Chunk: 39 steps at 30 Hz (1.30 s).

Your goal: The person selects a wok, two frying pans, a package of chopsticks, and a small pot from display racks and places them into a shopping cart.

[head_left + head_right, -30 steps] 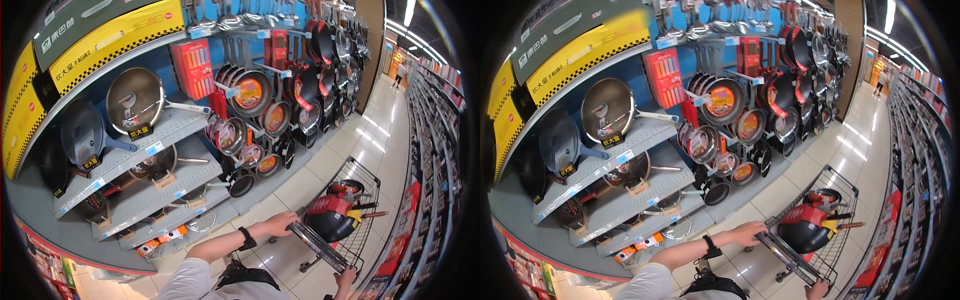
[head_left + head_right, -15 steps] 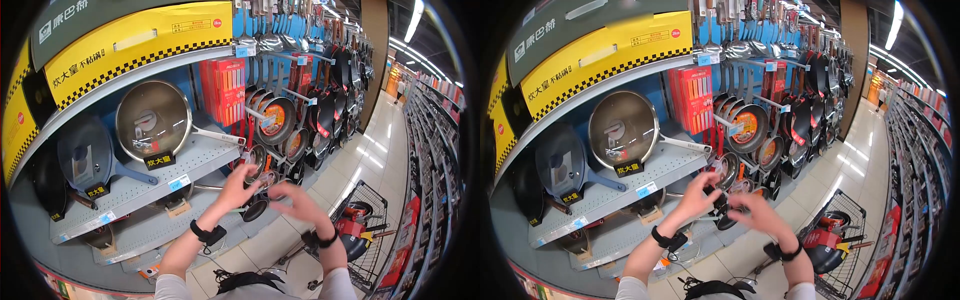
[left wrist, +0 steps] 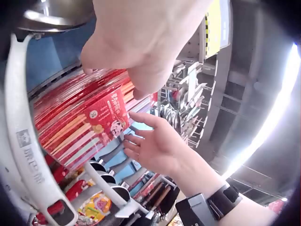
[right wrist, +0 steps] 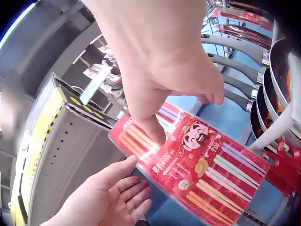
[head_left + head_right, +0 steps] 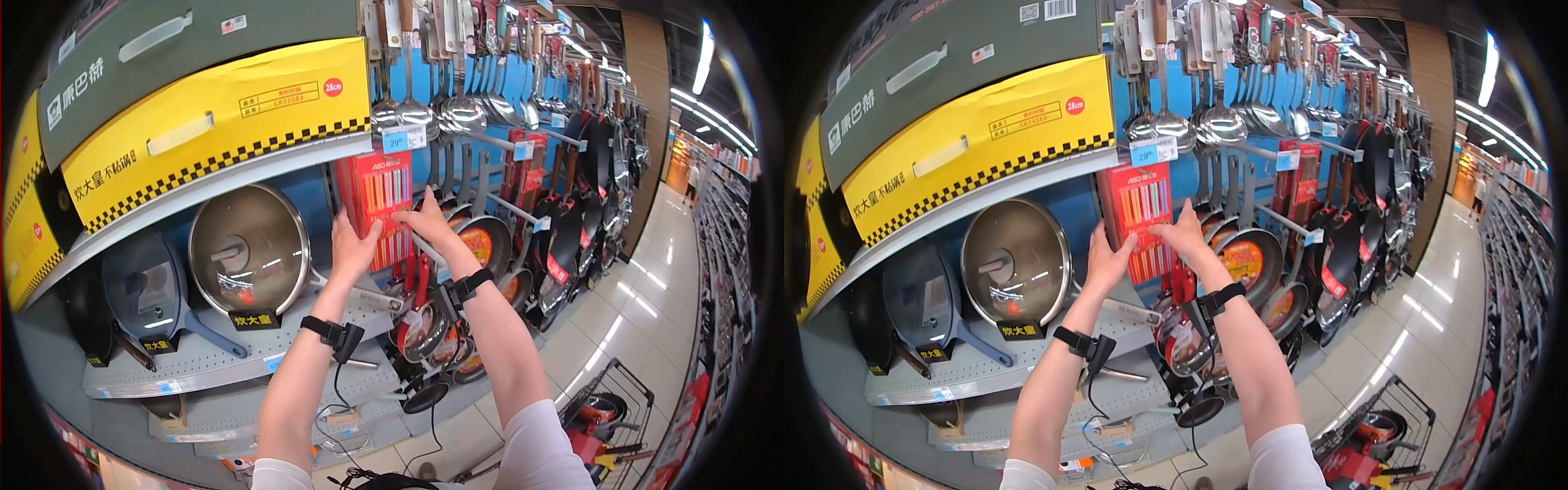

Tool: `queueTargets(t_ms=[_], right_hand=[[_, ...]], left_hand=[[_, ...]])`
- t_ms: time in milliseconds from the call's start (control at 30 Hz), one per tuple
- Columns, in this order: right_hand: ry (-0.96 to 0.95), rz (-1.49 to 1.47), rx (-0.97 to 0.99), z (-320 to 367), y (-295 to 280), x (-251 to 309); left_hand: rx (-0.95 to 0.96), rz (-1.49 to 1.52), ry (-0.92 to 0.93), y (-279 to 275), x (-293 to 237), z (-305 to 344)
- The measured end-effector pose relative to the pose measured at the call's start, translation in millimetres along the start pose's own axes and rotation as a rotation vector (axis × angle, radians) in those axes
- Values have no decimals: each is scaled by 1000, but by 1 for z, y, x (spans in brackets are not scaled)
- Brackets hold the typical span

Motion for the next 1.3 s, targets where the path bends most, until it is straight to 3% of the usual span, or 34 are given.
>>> queueTargets(t_ms=[33, 100, 167, 300, 367, 433, 500, 567, 633, 833, 933, 1067, 1167, 1233, 1300], right_hand=[[97, -221, 137, 3, -2, 13], [78, -221, 154, -5, -2, 19], [36, -336, 324, -11, 4, 23], [-8, -353, 245, -17, 12, 8], [13, -361, 263, -10, 6, 14], [36, -364, 275, -12, 1, 12], [30, -502, 529, -19, 4, 7], [58, -430, 524, -18, -2, 8], [88, -486, 488, -14, -8, 9], [45, -606, 504, -4, -23, 9], [13, -628, 500, 5, -37, 16], [-30, -583, 475, 10, -56, 22], [-36, -565, 417, 23, -68, 26], [26, -475, 524, 35, -71, 23], [34, -469, 508, 51, -78, 24]], left_hand=[[-13, -10, 4, 4, 0, -10], [98, 176, -16, 17, 6, -24], [71, 85, 9, 25, 12, -28], [-9, -55, 50, 37, 15, -17], [-211, -187, 129, 31, -13, -4], [-242, -205, 130, 30, -14, -7], [-86, 75, 124, 35, -3, -16], [-127, 0, 193, 30, -20, -15], [-10, 225, -6, 29, -26, -14], [-9, 532, 121, 37, -28, 2], [31, 609, 93, 40, -33, 8], [58, 513, 103, 40, -52, 17], [51, 678, 97, 45, -51, 30], [45, 631, 96, 43, -53, 39], [90, 641, 69, 40, -59, 53]])
Point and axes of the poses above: each hand's wrist, its own z-axis away from the middle knuckle, its own y-axis out of the palm, x = y × z, the point moved 4 cm from there along -z, towards the middle knuckle, and after that the axes turned 12 degrees about z, right-handed, at the moved point
